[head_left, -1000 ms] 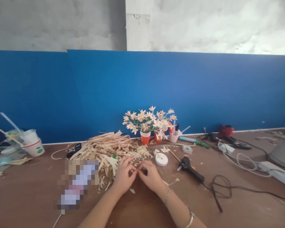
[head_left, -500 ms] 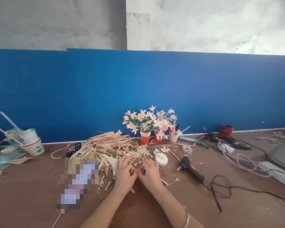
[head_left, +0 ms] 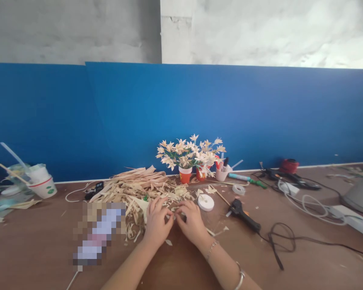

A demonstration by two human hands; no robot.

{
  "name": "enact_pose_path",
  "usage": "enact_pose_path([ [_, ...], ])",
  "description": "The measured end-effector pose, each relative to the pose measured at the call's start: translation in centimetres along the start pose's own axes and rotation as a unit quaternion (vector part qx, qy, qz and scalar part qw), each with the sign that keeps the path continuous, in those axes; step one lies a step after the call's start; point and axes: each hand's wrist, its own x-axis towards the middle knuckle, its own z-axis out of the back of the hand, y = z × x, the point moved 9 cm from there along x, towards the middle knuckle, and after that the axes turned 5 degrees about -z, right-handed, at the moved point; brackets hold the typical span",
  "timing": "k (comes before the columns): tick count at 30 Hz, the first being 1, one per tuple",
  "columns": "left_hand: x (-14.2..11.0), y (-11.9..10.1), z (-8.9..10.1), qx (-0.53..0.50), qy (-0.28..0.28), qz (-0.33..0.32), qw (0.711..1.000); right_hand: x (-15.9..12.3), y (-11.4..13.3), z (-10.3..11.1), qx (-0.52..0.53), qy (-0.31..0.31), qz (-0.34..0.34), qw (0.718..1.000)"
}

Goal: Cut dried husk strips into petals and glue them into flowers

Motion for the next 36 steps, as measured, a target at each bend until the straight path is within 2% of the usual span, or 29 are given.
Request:
enact_pose_path([
  [4,-0.2,-0.1,-0.1,0.008,-0.008,0.029,1.000,-0.1,0.5,0.1,-0.019,-0.019,0.001,1.000],
  [9,-0.2,2.2,1.0,0.047,-0.036,0.102,0.993,0.1,-0.5,1.2,-0.043,-0.058,-0.036,0.997],
  [13,-0.1,3.8,2.3,0.075,-0.071,0.124,0.987,0.2,-1.3,0.1,-0.052,0.034,-0.035,0.997],
  [16,-0.1,4.1,2.5,0.076,-0.086,0.116,0.987,-0.1,-1.3,-1.3,-0.083,0.104,-0.018,0.991],
  [20,-0.1,4.1,2.4,0.066,-0.101,0.102,0.987,-0.4,-0.6,-1.6,-0.130,0.119,-0.006,0.984],
  [22,-0.1,4.0,2.4,0.061,-0.104,0.093,0.988,-0.7,0.3,-1.5,-0.114,0.124,0.004,0.986],
  [25,0.0,3.9,2.3,0.044,-0.103,0.075,0.991,-1.6,2.0,-2.0,-0.065,0.172,0.037,0.982],
  [28,0.1,3.7,2.2,0.017,-0.106,0.061,0.992,-2.2,3.1,-2.6,-0.062,0.205,0.057,0.975],
  [33,0.2,3.2,1.4,-0.053,-0.090,0.028,0.994,-2.4,3.8,-3.5,-0.095,0.200,0.096,0.970],
  [36,0.4,2.6,0.9,-0.091,-0.066,0.008,0.994,-1.7,2.8,-3.2,-0.074,0.175,0.072,0.979],
])
